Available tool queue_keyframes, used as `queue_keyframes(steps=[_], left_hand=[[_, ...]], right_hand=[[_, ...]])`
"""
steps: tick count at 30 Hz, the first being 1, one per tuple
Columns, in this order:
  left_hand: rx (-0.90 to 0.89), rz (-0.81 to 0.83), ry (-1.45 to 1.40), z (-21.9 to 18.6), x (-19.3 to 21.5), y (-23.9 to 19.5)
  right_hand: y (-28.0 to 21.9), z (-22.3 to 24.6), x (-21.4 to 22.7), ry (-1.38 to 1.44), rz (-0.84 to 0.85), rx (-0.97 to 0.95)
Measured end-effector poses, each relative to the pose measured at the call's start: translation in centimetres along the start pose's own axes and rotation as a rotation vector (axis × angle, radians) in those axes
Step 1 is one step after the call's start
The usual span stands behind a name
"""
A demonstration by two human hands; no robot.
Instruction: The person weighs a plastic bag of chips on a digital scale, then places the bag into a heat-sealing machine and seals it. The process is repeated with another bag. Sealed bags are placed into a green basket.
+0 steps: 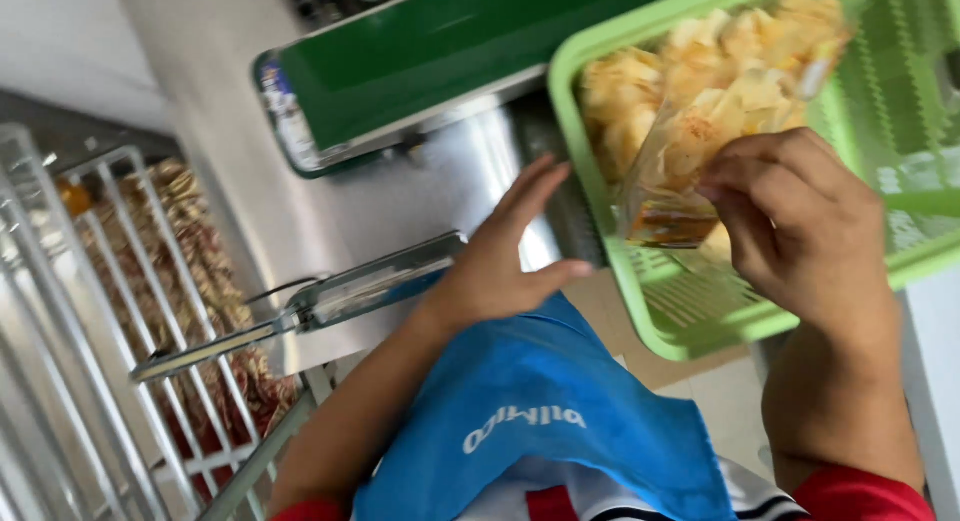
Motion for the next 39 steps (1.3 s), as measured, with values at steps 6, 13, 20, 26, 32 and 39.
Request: queue_keyframes(steps=[6,13,20,26,32,39], left_hand=[[-0.056,-0.235,-0.113,0.2,1.3,1.7],[0.032,-0.536,-0.074,6.7,9.5,2.3],[-0.036,-0.479,-0.106,11.5,13.9,4.4],[-0.027,-0.595,-0.25,9.3,13.6,4.9],[-0.059,-0.66,-0.25,10.5,12.6,6.1],[-0.115,-0.603,-0.059,9.6,12.9,6.2]], right_hand=[[5.7,5.9,-5.8,-0.003,-0.002,0.266],[9.1,2.9,-12.3,0.436,-0.226,0.07],[13.5,-0.5,-23.0,0.721,0.102,-0.142],[13.7,0.5,-25.5,0.757,-0.108,-0.123],[14.3,-0.5,-26.5,0.728,-0.056,-0.127],[15.0,0.1,-26.8,0.87,0.018,-0.158]])
Point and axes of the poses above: each hand's wrist, its own y-axis towards the middle knuckle, its own x-axis out of the back of the hand, z = x × y, the point moved 1 cm from there along y, towards the middle knuckle, and after that the axes turned 3 degrees about -z, right-handed, at the moved point
